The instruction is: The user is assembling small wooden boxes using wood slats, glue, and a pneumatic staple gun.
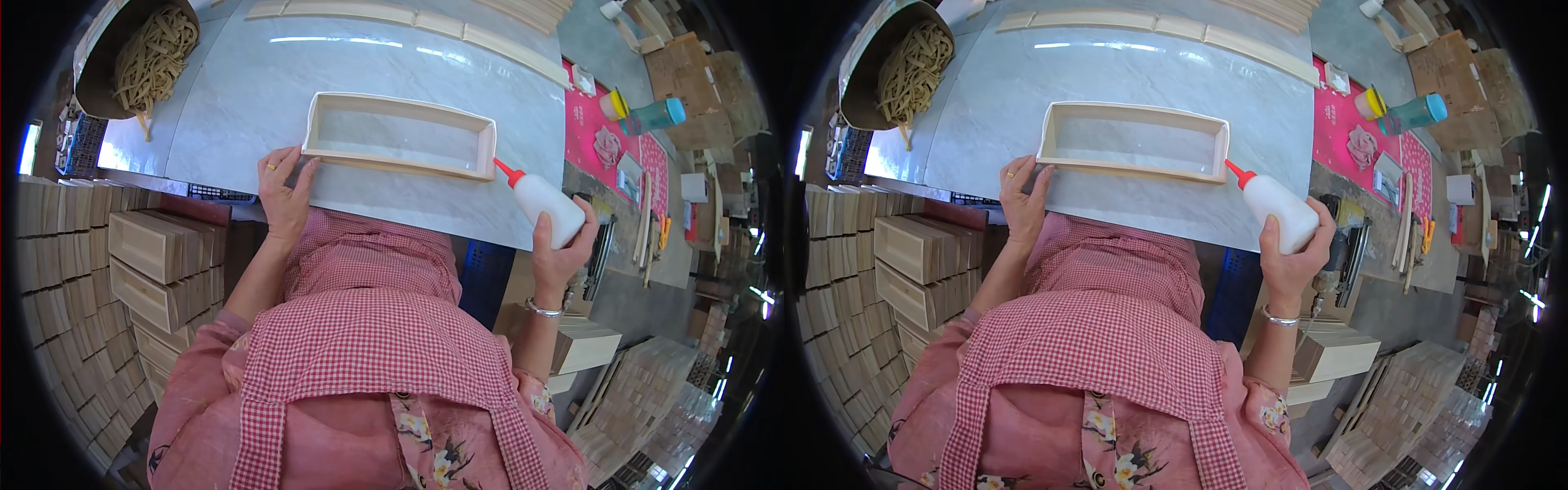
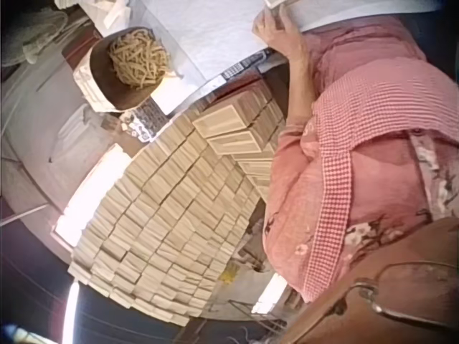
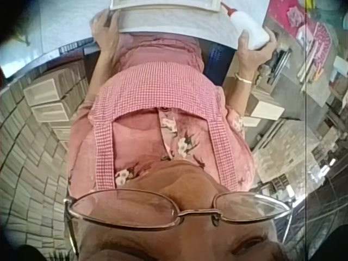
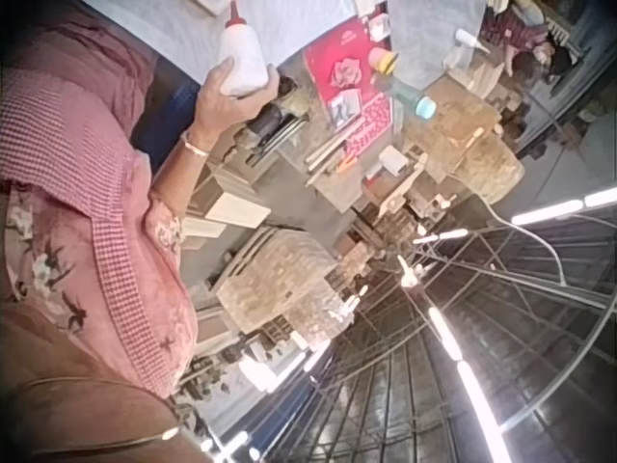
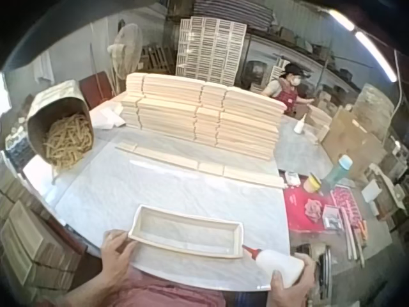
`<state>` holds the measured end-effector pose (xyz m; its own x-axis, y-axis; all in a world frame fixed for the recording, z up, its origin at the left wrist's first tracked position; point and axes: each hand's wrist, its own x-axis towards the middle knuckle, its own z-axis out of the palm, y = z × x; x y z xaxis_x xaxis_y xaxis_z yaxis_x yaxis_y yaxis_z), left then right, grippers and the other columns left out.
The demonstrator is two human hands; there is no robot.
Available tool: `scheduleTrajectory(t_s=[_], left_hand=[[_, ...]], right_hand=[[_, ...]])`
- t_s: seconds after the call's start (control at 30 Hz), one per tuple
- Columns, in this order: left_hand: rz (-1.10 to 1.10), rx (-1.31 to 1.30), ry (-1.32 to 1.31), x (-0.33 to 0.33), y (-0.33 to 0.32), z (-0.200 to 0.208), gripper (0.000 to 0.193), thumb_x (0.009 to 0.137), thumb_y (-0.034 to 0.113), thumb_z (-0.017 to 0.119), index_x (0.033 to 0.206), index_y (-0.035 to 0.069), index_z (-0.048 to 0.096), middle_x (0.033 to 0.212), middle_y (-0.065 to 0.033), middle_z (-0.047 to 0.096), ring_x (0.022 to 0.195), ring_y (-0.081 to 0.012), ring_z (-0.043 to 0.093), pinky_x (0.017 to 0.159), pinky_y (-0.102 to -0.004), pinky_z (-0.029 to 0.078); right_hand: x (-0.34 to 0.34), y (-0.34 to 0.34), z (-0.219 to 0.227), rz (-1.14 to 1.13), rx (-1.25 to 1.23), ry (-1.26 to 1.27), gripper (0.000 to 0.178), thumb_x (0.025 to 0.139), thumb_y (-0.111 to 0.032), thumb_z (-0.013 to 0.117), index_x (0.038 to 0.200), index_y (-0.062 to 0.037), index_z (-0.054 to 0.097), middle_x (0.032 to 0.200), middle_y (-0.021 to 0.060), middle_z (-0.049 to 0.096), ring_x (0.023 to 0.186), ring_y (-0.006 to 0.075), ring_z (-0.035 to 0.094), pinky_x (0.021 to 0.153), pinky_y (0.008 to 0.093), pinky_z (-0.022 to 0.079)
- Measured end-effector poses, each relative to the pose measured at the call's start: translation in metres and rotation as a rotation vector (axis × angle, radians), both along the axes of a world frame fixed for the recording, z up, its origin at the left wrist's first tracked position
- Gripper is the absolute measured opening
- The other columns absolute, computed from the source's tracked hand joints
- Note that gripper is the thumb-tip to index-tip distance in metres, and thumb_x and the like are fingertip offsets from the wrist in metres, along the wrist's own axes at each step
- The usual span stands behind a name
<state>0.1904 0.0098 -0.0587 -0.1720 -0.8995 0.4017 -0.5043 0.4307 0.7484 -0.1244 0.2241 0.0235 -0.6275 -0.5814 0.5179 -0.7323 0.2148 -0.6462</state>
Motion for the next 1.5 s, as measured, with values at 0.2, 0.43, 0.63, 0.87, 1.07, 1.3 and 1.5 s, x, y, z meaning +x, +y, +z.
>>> scheduleTrajectory(t_s=[0.2,0.43,0.63,0.87,1.07,1.3,1.5], left_hand=[[0.004,-0.014,0.026,0.003,-0.002,-0.003,0.032,0.086,0.010,0.076,0.117,0.003,0.074,0.108,-0.0058,0.067,0.105,-0.0223,0.055,0.091,-0.0318,0.047],[0.017,-0.100,0.048,0.002,-0.007,-0.015,0.031,0.080,0.008,0.079,0.111,0.003,0.075,0.104,-0.0062,0.068,0.104,-0.0248,0.057,0.090,-0.0331,0.049],[0.041,-0.102,0.049,0.001,-0.004,-0.012,0.030,0.080,0.008,0.079,0.109,0.003,0.076,0.103,-0.0059,0.069,0.104,-0.0248,0.056,0.090,-0.0334,0.049],[0.026,-0.108,0.044,0.004,-0.006,-0.013,0.031,0.079,0.008,0.080,0.110,0.003,0.076,0.103,-0.0055,0.069,0.106,-0.0247,0.056,0.091,-0.0336,0.049],[0.031,-0.097,0.044,0.004,-0.006,-0.013,0.031,0.080,0.009,0.079,0.111,0.004,0.076,0.103,-0.0060,0.068,0.107,-0.0251,0.056,0.092,-0.0340,0.049],[0.019,-0.087,0.044,0.003,-0.006,-0.013,0.031,0.081,0.008,0.079,0.112,0.004,0.076,0.103,-0.0065,0.068,0.108,-0.0254,0.056,0.093,-0.0344,0.049],[0.011,-0.077,0.032,0.003,-0.005,-0.011,0.033,0.081,0.008,0.078,0.114,0.004,0.076,0.103,-0.0062,0.068,0.109,-0.0255,0.056,0.094,-0.0347,0.048]], right_hand=[[0.019,0.014,0.004,-0.017,0.025,-0.003,0.054,0.080,-0.017,0.075,0.128,-0.0020,0.054,0.113,0.0143,0.063,0.091,0.0261,0.061,0.083,0.0356,0.051],[0.072,-0.028,-0.006,0.160,-0.060,-0.361,0.057,0.082,-0.018,0.073,0.132,-0.0033,0.050,0.119,0.0144,0.059,0.096,0.0278,0.060,0.085,0.0369,0.051],[0.126,-0.094,-0.015,0.463,-0.067,-0.463,0.058,0.082,-0.014,0.073,0.133,-0.0036,0.048,0.122,0.0148,0.057,0.099,0.0263,0.060,0.086,0.0356,0.052],[0.140,-0.117,-0.025,0.528,-0.071,-0.411,0.059,0.079,-0.012,0.077,0.130,-0.0027,0.049,0.118,0.0154,0.060,0.096,0.0253,0.062,0.084,0.0349,0.053],[0.131,-0.107,-0.018,0.477,-0.042,-0.344,0.058,0.079,-0.012,0.078,0.128,-0.0020,0.051,0.115,0.0153,0.062,0.092,0.0252,0.063,0.081,0.0347,0.054],[0.105,-0.079,-0.013,0.375,-0.032,-0.223,0.057,0.079,-0.012,0.078,0.128,-0.0018,0.052,0.114,0.0154,0.062,0.092,0.0255,0.063,0.081,0.0348,0.053],[0.087,-0.054,-0.010,0.283,-0.023,-0.245,0.057,0.079,-0.013,0.078,0.128,-0.0013,0.052,0.115,0.0152,0.062,0.092,0.0262,0.062,0.082,0.0351,0.053]])
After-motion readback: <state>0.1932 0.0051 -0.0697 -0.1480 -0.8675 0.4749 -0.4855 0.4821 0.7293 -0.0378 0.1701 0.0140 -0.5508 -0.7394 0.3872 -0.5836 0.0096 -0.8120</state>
